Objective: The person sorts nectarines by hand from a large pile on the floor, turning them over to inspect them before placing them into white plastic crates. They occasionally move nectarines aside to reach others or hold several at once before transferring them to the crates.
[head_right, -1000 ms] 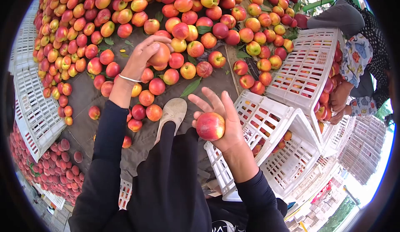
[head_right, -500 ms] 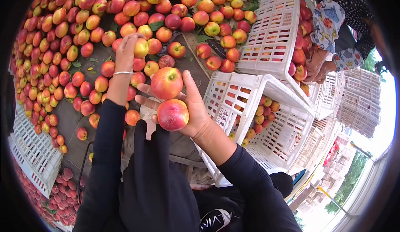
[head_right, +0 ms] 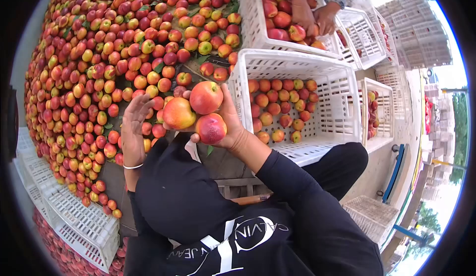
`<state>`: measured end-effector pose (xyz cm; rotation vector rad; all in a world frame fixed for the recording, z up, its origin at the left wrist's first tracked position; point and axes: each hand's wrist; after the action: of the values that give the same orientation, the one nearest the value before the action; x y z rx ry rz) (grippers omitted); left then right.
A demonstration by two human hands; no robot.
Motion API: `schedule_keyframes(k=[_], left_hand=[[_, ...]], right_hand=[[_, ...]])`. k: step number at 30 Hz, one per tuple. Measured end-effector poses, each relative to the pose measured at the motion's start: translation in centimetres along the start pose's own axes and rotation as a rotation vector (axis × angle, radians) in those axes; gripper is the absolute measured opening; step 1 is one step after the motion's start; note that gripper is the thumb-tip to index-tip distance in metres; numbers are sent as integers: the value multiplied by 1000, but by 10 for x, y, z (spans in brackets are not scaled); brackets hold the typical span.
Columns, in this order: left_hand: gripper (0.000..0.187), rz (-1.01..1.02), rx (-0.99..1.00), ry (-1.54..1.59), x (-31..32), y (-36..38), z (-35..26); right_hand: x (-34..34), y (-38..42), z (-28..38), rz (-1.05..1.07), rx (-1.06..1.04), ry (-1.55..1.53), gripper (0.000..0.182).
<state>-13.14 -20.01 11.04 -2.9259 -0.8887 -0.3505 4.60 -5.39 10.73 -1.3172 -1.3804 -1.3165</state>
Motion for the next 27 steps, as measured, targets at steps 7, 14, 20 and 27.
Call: schedule_keyframes(k=[7, 14, 20, 27], left_hand=[[49, 62, -208, 266, -104, 72, 95], [50, -284, -226, -84, -43, 136, 14], [50, -424, 23, -368, 27, 175, -63], [34, -365, 436, -600, 119, 206, -104]], right_hand=[[23, 133, 19, -31, -431, 52, 74], [-25, 219, 32, -557, -715, -97, 69], [-43, 246, 28, -412, -775, -144, 33], [14, 293, 12, -127, -880, -28, 32]])
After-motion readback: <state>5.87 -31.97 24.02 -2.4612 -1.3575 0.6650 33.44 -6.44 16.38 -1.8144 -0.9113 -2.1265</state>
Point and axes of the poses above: each hand's wrist, its own y-axis away from the middle knuckle, its own x-axis out of the palm, z = x × y, and after that the axes turned 1 degree about y, right-handed
